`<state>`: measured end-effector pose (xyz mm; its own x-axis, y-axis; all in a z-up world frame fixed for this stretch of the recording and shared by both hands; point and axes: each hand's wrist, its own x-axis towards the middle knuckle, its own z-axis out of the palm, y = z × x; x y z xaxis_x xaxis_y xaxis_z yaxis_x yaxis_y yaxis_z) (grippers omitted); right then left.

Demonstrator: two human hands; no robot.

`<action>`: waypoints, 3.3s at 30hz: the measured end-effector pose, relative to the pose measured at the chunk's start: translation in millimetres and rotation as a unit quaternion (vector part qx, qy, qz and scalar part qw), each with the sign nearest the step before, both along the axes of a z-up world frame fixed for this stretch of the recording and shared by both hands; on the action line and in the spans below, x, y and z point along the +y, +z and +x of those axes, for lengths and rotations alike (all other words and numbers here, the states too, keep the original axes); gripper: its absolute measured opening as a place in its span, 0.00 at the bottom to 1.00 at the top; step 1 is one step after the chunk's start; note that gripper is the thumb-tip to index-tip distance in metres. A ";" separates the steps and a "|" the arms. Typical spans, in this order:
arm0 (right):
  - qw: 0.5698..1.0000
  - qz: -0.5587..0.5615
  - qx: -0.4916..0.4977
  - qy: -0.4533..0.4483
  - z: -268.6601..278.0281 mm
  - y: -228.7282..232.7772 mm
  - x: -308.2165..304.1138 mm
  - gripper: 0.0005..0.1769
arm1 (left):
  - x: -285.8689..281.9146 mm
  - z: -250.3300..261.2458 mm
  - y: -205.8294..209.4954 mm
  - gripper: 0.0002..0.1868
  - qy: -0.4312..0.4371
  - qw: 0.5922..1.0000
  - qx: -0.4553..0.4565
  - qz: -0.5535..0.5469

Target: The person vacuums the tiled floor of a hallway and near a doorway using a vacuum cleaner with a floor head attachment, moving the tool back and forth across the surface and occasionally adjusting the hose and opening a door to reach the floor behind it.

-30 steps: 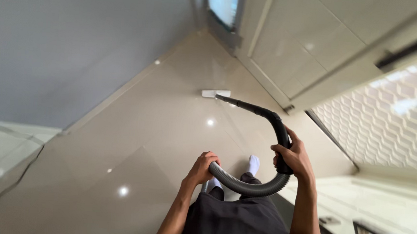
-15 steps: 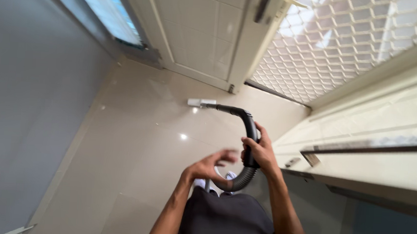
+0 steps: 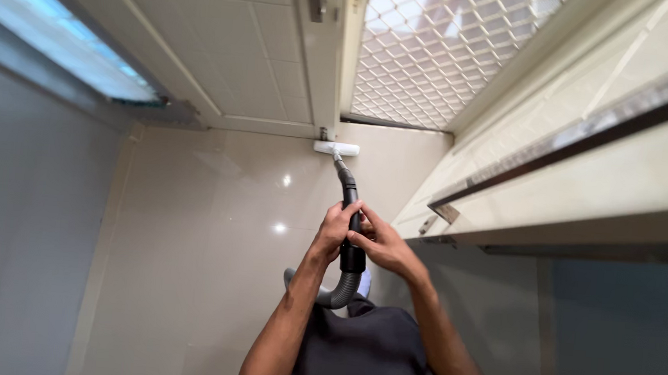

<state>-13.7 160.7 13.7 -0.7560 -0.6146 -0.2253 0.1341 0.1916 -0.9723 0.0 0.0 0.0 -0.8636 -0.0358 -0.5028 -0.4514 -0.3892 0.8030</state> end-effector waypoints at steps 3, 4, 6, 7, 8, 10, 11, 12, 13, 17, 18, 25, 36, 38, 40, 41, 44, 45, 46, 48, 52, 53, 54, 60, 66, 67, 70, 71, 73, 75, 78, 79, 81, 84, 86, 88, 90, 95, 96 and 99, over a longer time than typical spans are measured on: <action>0.991 0.035 -0.092 -0.089 -0.1 38.1 16.7 0.37 | 0.7 -6.5 4.0 0.16 -0.028 0.999 -0.014 -0.029; 0.989 0.042 -0.048 -0.132 -5.3 48.3 18.3 0.37 | 0.5 -8.2 10.3 0.17 -0.038 0.998 -0.035 -0.028; 0.974 0.061 0.039 -0.214 -13.9 56.5 23.0 0.36 | 1.4 -7.3 19.7 0.17 -0.050 0.996 -0.058 -0.040; 0.966 0.049 0.069 -0.244 -18.6 57.2 24.8 0.38 | 3.4 -5.8 24.0 0.17 -0.054 0.996 -0.059 -0.050; 0.956 0.038 0.100 -0.273 -23.6 56.0 25.1 0.40 | 4.7 -5.3 27.7 0.18 -0.058 0.995 -0.060 -0.060; 0.942 0.021 0.146 -0.303 -23.9 49.9 27.1 0.46 | 7.4 -3.0 32.3 0.18 -0.066 0.992 -0.066 -0.081; 0.938 0.015 0.162 -0.305 -23.3 47.0 27.1 0.50 | 10.5 -3.5 34.2 0.18 -0.073 0.991 -0.067 -0.091; 0.934 0.009 0.179 -0.308 -23.2 44.5 27.0 0.54 | 13.4 -3.7 35.7 0.18 -0.077 0.990 -0.069 -0.093; 0.933 0.009 0.172 -0.317 -23.7 41.9 27.3 0.53 | 16.1 -3.0 36.7 0.18 -0.080 0.990 -0.072 -0.095; 0.928 -0.009 0.146 -0.341 -18.0 31.7 27.6 0.51 | 25.5 -3.8 38.2 0.17 -0.102 0.987 -0.063 -0.106; 0.927 -0.017 0.142 -0.346 -17.2 29.7 29.2 0.51 | 27.4 -6.2 38.6 0.17 -0.114 0.986 -0.060 -0.105; 0.917 -0.016 0.145 -0.371 -6.5 25.5 39.1 0.51 | 34.7 -22.4 40.3 0.17 -0.167 0.980 -0.057 -0.087; 0.888 0.032 0.162 -0.429 14.2 41.8 64.3 0.52 | 78.5 -41.7 27.6 0.15 -0.259 0.964 -0.039 -0.046; 0.887 0.036 0.144 -0.437 20.3 41.3 75.3 0.50 | 88.5 -36.6 24.1 0.15 -0.271 0.960 -0.040 -0.061; 0.883 0.033 0.139 -0.447 22.2 36.6 84.9 0.47 | 94.2 -35.7 19.7 0.14 -0.275 0.957 -0.042 -0.080; 0.880 0.029 0.141 -0.453 23.6 35.9 89.4 0.46 | 98.6 -36.6 19.7 0.14 -0.278 0.956 -0.040 -0.088; 0.870 0.041 0.108 -0.479 30.3 33.3 107.7 0.42 | 108.3 -40.0 19.0 0.15 -0.295 0.951 -0.034 -0.086; 0.868 0.047 0.090 -0.486 32.8 32.5 114.5 0.41 | 112.5 -40.5 18.7 0.15 -0.302 0.949 -0.036 -0.086; 0.857 0.040 0.104 -0.503 34.6 31.8 120.6 0.37 | 117.2 -41.5 18.9 0.15 -0.308 0.947 -0.037 -0.087; 0.834 0.027 0.134 -0.534 36.2 31.7 132.5 0.29 | 127.1 -44.8 20.7 0.15 -0.320 0.942 -0.041 -0.091; 0.805 0.097 0.007 -0.585 40.4 29.2 165.7 0.24 | 145.5 -42.6 22.7 0.14 -0.332 0.936 -0.052 -0.107; 0.797 0.085 0.013 -0.598 39.6 28.2 175.7 0.26 | 151.1 -43.8 23.5 0.13 -0.335 0.934 -0.053 -0.111; 0.788 0.073 0.019 -0.612 39.9 27.5 185.4 0.29 | 156.4 -45.0 24.0 0.14 -0.333 0.935 -0.050 -0.110; 0.686 0.268 0.132 -0.664 62.8 33.6 236.8 0.29 | 186.9 -39.6 18.6 0.14 -0.328 0.938 -0.047 -0.104; 0.635 0.307 0.241 -0.667 50.7 3.5 266.1 0.17 | 223.9 -40.3 2.7 0.12 -0.320 0.944 -0.042 -0.073; 0.632 0.300 0.235 -0.675 50.2 -3.4 271.0 0.16 | 233.7 -41.3 -0.6 0.11 -0.310 0.947 -0.041 -0.068; 0.621 0.280 0.214 -0.700 45.3 -16.8 286.5 0.14 | 261.5 -46.9 -8.8 0.11 -0.285 0.955 -0.036 -0.076; 0.618 0.275 0.201 -0.709 44.6 -20.0 291.3 0.14 | 269.1 -46.8 -12.6 0.12 -0.279 0.956 -0.036 -0.082; 0.614 0.268 0.189 -0.718 43.1 -22.9 304.9 0.13 | 280.4 -48.2 -18.0 0.12 -0.276 0.957 -0.035 -0.076; 0.616 0.264 0.191 -0.717 41.7 -24.8 320.6 0.13 | 291.0 -49.3 -22.6 0.12 -0.272 0.959 -0.034 -0.072; 0.611 0.264 0.203 -0.719 39.9 -29.8 344.1 0.13 | 313.0 -49.5 -31.3 0.12 -0.264 0.961 -0.035 -0.072; 0.608 0.266 0.196 -0.722 39.6 -31.7 351.8 0.13 | 322.8 -49.3 -34.8 0.12 -0.262 0.961 -0.037 -0.076; 0.604 0.270 0.184 -0.727 36.9 -36.0 368.0 0.14 | 342.3 -48.2 -43.2 0.11 -0.259 0.963 -0.027 -0.075; 0.593 0.286 0.199 -0.726 32.6 -42.4 389.8 0.13 | 372.5 -52.4 -54.8 0.11 -0.254 0.965 -0.006 -0.063; 0.598 0.291 0.205 -0.719 31.2 -45.7 403.1 0.14 | 391.1 -54.1 -61.2 0.12 -0.243 0.968 -0.011 -0.063; 0.612 0.287 0.190 -0.711 33.4 -47.5 416.8 0.15 | 408.3 -53.6 -66.2 0.11 -0.240 0.969 -0.001 -0.058; 0.634 0.276 0.158 -0.704 31.4 -47.6 431.1 0.16 | 424.2 -57.8 -68.8 0.11 -0.229 0.972 -0.002 -0.057; 0.649 0.287 0.164 -0.686 29.8 -50.1 460.9 0.17 | 445.2 -60.2 -64.9 0.10 -0.215 0.975 -0.002 -0.055; 0.650 0.293 0.164 -0.682 27.9 -50.6 466.9 0.17 | 448.1 -60.7 -63.6 0.10 -0.212 0.976 -0.008 -0.053; 0.652 0.288 0.147 -0.686 22.9 -49.4 486.6 0.16 | 456.2 -63.1 -60.7 0.11 -0.207 0.977 -0.019 -0.052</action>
